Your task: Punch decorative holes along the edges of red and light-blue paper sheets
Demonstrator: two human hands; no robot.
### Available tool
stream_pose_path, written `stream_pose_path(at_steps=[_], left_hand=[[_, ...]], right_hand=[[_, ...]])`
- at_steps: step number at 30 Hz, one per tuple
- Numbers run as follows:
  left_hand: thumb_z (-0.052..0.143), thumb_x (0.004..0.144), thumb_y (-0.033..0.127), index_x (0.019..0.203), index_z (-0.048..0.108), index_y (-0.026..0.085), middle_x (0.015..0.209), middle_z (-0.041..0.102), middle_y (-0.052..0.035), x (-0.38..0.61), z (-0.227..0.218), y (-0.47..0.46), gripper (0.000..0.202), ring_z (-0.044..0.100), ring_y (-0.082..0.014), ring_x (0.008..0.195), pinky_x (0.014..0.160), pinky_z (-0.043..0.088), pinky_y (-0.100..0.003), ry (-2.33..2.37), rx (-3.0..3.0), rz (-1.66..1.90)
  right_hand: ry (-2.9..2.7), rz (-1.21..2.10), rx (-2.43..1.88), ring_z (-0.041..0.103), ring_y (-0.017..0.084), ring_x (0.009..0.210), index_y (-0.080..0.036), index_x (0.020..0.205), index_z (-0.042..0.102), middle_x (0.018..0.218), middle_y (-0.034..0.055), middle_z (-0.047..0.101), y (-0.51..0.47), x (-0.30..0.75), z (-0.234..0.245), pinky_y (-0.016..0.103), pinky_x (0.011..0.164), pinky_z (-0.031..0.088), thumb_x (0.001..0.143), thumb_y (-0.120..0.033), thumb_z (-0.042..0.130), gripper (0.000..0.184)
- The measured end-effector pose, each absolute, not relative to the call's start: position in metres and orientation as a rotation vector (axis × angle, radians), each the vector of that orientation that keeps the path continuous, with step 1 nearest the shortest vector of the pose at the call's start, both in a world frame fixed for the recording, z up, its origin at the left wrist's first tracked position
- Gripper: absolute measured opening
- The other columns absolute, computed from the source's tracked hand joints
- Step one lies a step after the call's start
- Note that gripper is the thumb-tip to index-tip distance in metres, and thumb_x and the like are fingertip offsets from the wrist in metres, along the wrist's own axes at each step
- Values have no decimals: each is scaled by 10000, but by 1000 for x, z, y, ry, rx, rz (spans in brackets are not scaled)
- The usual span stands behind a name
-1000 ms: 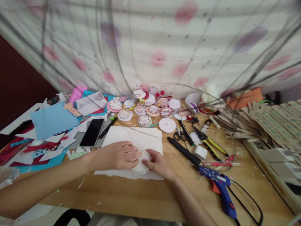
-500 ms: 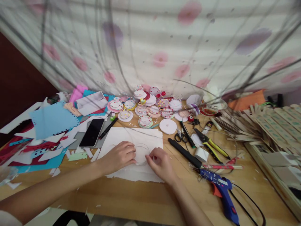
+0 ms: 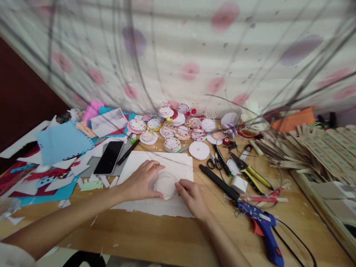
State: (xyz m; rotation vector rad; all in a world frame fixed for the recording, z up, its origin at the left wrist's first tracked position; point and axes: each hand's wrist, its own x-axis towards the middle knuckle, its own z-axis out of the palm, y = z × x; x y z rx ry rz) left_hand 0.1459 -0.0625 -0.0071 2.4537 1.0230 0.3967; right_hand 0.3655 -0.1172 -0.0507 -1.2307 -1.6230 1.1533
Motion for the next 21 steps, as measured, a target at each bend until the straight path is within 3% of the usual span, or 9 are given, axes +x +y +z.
stream_pose_path(at_steps=[3,7,10,12,15,21], left_hand=[[797,528,557,1311,474,183,1320,455,-171,143,-11,-52,926,369,-348,1237,1041,281,-549,900,2308,438],[804,549,534,1239,557,195,1337,475,-154,143,-30,-41,808,335,-341,1293,1099,166,-532,726,1706,744],[528,718,719,1273,504,179,1373,447,-172,154,-47,-41,775,358,-333,1304,1087,224,-501,645,1463,900],[413,767,740,1283,478,168,1358,464,-184,163,-54,-46,773,403,-329,1278,1060,281,-488,612,1393,944],[423,786,694,1264,493,154,1321,504,-195,173,-56,-57,724,462,-340,1228,997,359,-479,528,1131,902],[417,818,597,1240,500,168,1298,541,-183,168,-51,-67,608,490,-351,1210,968,368,-529,423,610,845]], right_hand=[[-1552,1209,-1222,378,118,564,-199,598,404,569,-39,383,-115,365,-52,238,532,290,928,-435,399,406],[-1434,1230,-1217,374,122,589,-207,627,378,605,-35,370,-114,367,-52,236,551,308,930,-464,383,397],[-1373,1218,-1210,360,127,597,-212,640,367,623,-33,345,-113,369,-51,240,557,316,931,-483,374,398],[-1354,1198,-1208,356,128,602,-212,644,363,633,-32,334,-112,370,-50,243,563,319,932,-496,366,404],[-1356,1164,-1201,360,127,606,-210,649,367,640,-30,340,-107,366,-48,244,573,325,932,-505,360,410],[-1404,1120,-1178,354,123,586,-210,644,367,623,-31,353,-94,344,-51,246,546,302,944,-473,348,400]])
